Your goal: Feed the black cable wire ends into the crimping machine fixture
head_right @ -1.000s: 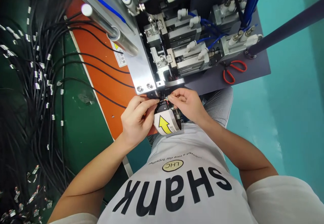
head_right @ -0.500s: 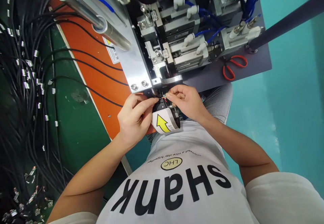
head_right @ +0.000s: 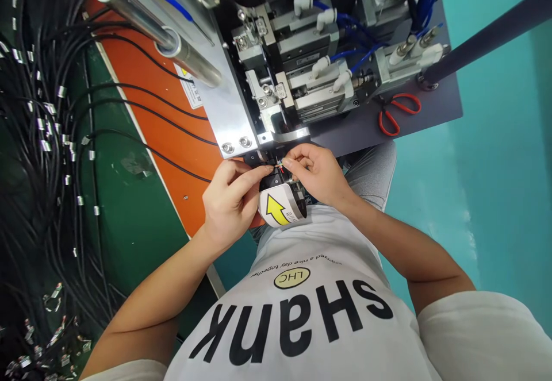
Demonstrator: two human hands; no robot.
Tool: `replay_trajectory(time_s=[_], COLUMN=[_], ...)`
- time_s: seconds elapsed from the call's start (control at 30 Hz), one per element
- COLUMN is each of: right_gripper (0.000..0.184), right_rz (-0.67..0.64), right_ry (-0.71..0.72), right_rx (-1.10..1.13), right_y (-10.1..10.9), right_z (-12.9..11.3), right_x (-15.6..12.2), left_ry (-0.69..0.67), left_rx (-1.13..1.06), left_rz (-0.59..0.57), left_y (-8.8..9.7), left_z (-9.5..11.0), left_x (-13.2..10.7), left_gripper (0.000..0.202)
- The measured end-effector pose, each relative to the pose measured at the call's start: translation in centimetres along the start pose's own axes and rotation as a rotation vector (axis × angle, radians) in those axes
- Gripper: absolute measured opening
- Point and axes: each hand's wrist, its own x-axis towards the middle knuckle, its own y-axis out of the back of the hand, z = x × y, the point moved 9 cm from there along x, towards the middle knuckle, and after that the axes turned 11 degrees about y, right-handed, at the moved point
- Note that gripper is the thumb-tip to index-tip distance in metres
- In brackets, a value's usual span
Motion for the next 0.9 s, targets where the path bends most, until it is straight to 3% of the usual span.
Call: replay_trajectory(time_s=[0.47, 0.73, 0.9], right_gripper=[0.020, 0.010, 0.015], right_rz=[-0.023, 0.128, 0.117], right_ry=[-0.047, 0.212, 0.164], right_rx=[-0.057, -0.327, -0.241], right_y=[0.0, 0.4, -0.3], right_z=[0.6, -2.6, -1.3], right_x=[-0.1, -0.5, -0.7], left_ry=[0.047, 0.044, 0.048], left_rx=[0.205, 0.118, 0.123], left_rz=[-0.073, -0.042, -0.042], left_y=[-0.4, 0.1, 0.0], left_z=[0.1, 0.1, 0.0], left_x=[0.1, 0.1, 0.0], left_gripper=[0.034, 0.033, 0.032])
